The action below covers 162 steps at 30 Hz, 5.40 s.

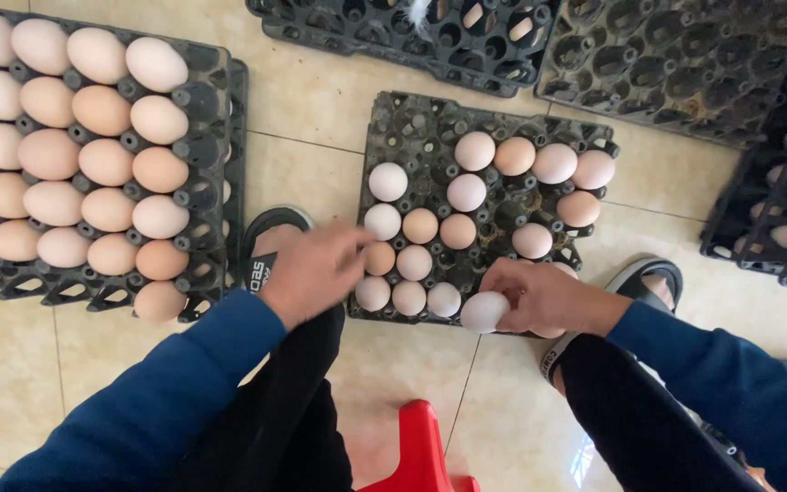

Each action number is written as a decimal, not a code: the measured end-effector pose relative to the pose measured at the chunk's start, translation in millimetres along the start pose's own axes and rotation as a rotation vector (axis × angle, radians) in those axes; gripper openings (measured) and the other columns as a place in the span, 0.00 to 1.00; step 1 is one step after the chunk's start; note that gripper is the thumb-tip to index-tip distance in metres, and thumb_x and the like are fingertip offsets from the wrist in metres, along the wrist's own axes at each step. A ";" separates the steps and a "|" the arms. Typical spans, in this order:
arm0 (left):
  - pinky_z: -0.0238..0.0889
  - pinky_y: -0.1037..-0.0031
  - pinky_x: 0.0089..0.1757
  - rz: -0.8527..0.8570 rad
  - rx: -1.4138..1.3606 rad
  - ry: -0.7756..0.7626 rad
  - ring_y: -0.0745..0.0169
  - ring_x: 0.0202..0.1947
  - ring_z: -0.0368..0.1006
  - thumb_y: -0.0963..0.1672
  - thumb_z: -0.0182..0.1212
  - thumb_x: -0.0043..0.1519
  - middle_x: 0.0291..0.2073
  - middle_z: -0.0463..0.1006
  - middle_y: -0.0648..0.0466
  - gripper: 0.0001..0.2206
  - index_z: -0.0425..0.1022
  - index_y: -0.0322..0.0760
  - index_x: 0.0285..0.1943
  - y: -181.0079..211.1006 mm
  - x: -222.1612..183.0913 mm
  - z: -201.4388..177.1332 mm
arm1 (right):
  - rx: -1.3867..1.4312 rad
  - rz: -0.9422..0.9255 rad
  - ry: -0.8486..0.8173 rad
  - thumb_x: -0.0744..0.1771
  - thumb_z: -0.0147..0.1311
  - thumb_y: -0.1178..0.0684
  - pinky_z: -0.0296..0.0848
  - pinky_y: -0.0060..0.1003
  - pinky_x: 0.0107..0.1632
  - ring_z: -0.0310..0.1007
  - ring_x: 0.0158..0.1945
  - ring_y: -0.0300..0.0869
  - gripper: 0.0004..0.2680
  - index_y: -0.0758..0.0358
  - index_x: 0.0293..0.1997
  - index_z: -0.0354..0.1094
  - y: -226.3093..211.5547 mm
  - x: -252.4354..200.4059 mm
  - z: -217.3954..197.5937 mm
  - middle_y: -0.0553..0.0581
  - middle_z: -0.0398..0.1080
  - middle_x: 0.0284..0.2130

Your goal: Sorting and organizing eggs into plastic trays, including inspecting individual eggs for quality.

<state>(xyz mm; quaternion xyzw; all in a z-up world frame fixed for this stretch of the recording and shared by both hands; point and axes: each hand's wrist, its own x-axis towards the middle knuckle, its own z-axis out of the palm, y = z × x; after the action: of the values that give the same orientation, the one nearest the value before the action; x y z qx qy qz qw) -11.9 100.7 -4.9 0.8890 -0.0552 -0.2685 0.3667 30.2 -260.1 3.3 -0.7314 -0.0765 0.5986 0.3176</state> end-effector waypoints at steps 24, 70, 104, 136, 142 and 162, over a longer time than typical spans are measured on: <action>0.57 0.57 0.24 0.708 0.618 -0.028 0.47 0.22 0.68 0.42 0.57 0.52 0.24 0.73 0.43 0.15 0.72 0.30 0.48 -35.0 -9.1 83.6 | 0.722 -0.291 0.194 0.60 0.62 0.65 0.82 0.40 0.38 0.75 0.47 0.50 0.23 0.57 0.62 0.65 -114.9 12.9 -71.1 0.64 0.73 0.53; 0.62 0.55 0.37 -1.048 -1.567 0.167 0.17 0.54 0.73 0.42 0.55 0.66 0.60 0.73 0.24 0.19 0.68 0.44 0.68 -66.0 73.2 -61.5 | 0.270 -0.215 1.339 0.61 0.63 0.53 0.70 0.44 0.53 0.71 0.52 0.46 0.17 0.55 0.56 0.70 -51.0 113.2 -348.3 0.56 0.71 0.49; 0.67 0.68 0.30 -0.483 -1.822 0.202 0.35 0.46 0.78 0.48 0.54 0.66 0.49 0.80 0.37 0.14 0.71 0.42 0.58 -28.2 44.2 -117.9 | -0.086 -0.492 1.245 0.58 0.68 0.48 0.69 0.34 0.52 0.72 0.48 0.37 0.19 0.50 0.53 0.72 -236.1 139.2 -312.6 0.48 0.76 0.43; 0.68 0.69 0.49 -0.305 -1.185 0.084 0.60 0.47 0.71 0.39 0.72 0.53 0.47 0.73 0.50 0.35 0.60 0.43 0.70 34.6 73.0 -71.4 | -0.060 -0.242 0.753 0.59 0.63 0.68 0.80 0.31 0.31 0.76 0.29 0.39 0.15 0.63 0.49 0.76 -29.6 0.1 -173.5 0.62 0.79 0.38; 0.68 0.70 0.52 -0.357 -1.051 0.081 0.63 0.50 0.68 0.41 0.75 0.54 0.52 0.74 0.51 0.30 0.70 0.41 0.67 37.6 89.0 -59.0 | -0.836 -0.004 0.570 0.63 0.62 0.49 0.81 0.45 0.50 0.82 0.42 0.47 0.18 0.39 0.58 0.62 -2.9 35.3 -128.8 0.48 0.77 0.48; 0.73 0.65 0.33 -0.586 -1.520 0.143 0.45 0.44 0.77 0.38 0.57 0.61 0.52 0.78 0.37 0.21 0.70 0.37 0.65 33.8 78.3 -84.1 | 0.970 -0.448 0.350 0.62 0.58 0.62 0.62 0.31 0.22 0.79 0.39 0.62 0.19 0.62 0.60 0.66 -76.9 21.2 -170.6 0.77 0.75 0.43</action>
<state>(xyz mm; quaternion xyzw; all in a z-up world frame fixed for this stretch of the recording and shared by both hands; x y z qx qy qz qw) 101.5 105.4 33.2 0.3907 0.4000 -0.2604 0.7871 214.3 -252.9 42.4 -0.5558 0.1079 0.3529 0.7449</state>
